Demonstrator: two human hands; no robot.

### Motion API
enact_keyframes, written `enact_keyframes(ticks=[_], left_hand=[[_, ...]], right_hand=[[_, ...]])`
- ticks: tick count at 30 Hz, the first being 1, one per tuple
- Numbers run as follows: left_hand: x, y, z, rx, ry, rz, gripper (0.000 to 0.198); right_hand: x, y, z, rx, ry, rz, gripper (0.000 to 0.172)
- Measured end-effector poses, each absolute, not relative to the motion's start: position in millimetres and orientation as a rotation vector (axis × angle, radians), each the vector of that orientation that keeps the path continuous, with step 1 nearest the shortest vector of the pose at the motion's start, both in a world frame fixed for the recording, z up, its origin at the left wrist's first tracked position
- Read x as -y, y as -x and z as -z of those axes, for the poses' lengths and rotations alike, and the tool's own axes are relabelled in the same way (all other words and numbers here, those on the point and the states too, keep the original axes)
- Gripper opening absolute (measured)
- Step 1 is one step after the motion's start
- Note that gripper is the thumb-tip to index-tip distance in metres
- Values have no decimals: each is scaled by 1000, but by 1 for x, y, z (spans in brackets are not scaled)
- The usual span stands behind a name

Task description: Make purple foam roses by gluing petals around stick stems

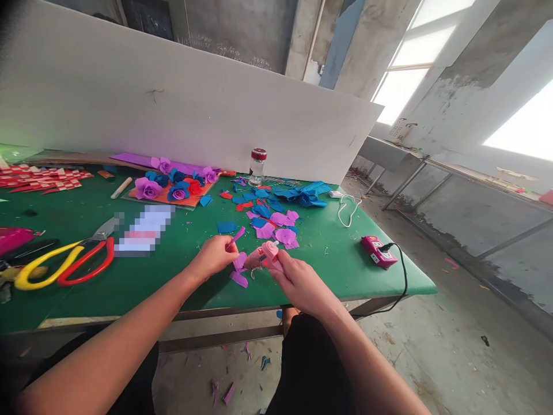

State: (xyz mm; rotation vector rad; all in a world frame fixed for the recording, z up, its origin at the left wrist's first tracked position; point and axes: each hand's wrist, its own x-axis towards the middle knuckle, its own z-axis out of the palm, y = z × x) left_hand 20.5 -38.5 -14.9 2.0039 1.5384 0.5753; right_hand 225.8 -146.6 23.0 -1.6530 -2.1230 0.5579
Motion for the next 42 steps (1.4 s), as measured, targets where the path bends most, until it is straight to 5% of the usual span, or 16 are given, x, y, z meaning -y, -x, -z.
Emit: enact_keyframes(ticks=[16,42], left_hand=[[38,-21,14,-1538,-2018,-565,11],[37,-21,15,-1532,-2018,-559,11]], right_hand=[[147,-229,-25,2076,1633,-626,40],[144,-234,-26,2111,1676,-512,40]])
